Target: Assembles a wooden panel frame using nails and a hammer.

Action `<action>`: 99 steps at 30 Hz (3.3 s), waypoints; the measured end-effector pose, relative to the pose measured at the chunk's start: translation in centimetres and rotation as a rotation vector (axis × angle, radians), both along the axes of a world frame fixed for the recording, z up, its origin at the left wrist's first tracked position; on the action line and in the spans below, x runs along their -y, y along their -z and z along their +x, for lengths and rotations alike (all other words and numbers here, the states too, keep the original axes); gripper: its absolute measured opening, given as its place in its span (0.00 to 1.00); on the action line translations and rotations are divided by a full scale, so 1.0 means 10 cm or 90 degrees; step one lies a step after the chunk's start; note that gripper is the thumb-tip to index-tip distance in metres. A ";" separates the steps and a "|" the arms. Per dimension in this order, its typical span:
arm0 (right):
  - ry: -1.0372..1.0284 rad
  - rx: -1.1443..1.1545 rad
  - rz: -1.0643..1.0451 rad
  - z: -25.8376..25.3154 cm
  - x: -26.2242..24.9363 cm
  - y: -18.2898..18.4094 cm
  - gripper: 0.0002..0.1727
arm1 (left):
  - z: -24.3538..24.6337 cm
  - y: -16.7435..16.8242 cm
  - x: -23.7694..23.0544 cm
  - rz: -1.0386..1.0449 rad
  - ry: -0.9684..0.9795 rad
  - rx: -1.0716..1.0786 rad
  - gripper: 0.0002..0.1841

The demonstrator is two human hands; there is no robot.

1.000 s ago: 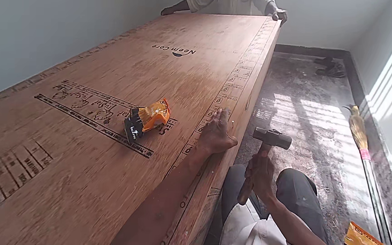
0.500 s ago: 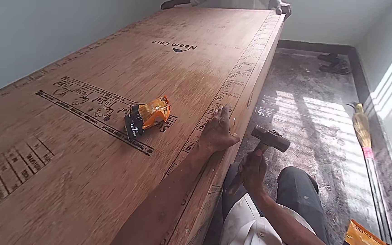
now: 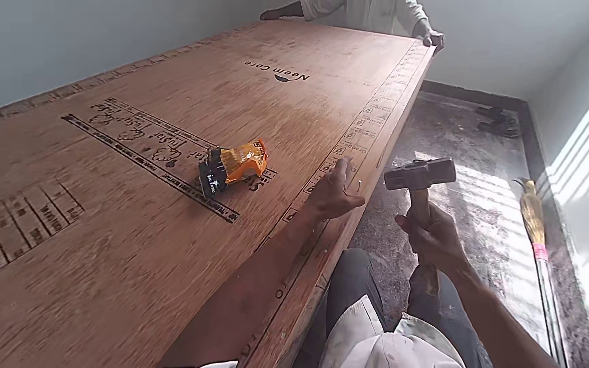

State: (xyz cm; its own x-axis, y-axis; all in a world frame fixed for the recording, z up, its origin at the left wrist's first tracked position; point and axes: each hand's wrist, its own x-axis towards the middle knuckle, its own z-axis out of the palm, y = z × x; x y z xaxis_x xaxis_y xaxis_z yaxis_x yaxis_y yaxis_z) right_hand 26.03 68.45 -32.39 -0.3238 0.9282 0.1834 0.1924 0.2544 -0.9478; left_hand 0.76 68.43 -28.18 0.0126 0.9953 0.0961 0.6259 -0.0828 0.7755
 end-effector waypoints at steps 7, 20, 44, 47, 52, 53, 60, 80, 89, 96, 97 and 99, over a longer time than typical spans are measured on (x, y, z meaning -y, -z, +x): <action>0.019 0.195 0.323 -0.08 -0.22 -1.76 0.12 | -0.10 0.08 -0.05 0.139 -0.171 0.401 0.31; -0.001 0.336 0.262 -0.12 -0.29 -1.76 0.09 | -0.09 0.10 -0.08 0.148 -0.184 0.380 0.29; -0.172 0.771 0.075 -0.45 -0.39 -1.17 0.06 | -0.11 0.11 -0.14 0.158 -0.200 0.426 0.27; -0.084 0.565 0.136 -0.33 -0.24 -1.45 0.09 | -0.14 0.12 -0.13 0.152 -0.207 0.440 0.28; 0.105 0.143 0.325 -0.18 -0.26 -1.80 0.13 | -0.12 0.13 -0.14 0.150 -0.212 0.440 0.26; 0.112 0.196 0.320 -0.20 -0.25 -1.73 0.13 | -0.12 0.12 -0.14 0.150 -0.214 0.445 0.26; -0.137 0.729 0.050 -0.33 -0.36 -1.20 0.06 | -0.14 0.12 -0.15 0.159 -0.220 0.457 0.26; 0.040 0.345 0.333 -0.25 -0.12 -1.80 0.09 | -0.12 0.10 -0.13 0.148 -0.223 0.455 0.26; -0.088 0.746 0.010 -0.15 -0.34 -0.92 0.06 | -0.17 0.10 -0.16 0.154 -0.225 0.478 0.25; 0.063 0.275 -0.277 0.95 0.31 0.61 0.11 | -0.19 0.08 0.08 0.145 -0.142 0.289 0.20; 0.083 0.276 -0.305 1.11 0.42 0.80 0.11 | -0.21 0.04 0.22 0.117 -0.107 0.177 0.21; 0.108 0.309 -0.357 1.42 0.63 1.05 0.11 | -0.24 0.02 0.54 0.083 -0.075 -0.069 0.24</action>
State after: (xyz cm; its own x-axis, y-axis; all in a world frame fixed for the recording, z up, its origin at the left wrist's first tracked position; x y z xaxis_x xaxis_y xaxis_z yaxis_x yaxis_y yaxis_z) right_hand 40.23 62.13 -42.88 -0.0927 0.8846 -0.4570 0.6143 -0.3104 -0.7254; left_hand -1.68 63.06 -28.43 -0.0853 0.9699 0.2281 0.7160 -0.0995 0.6910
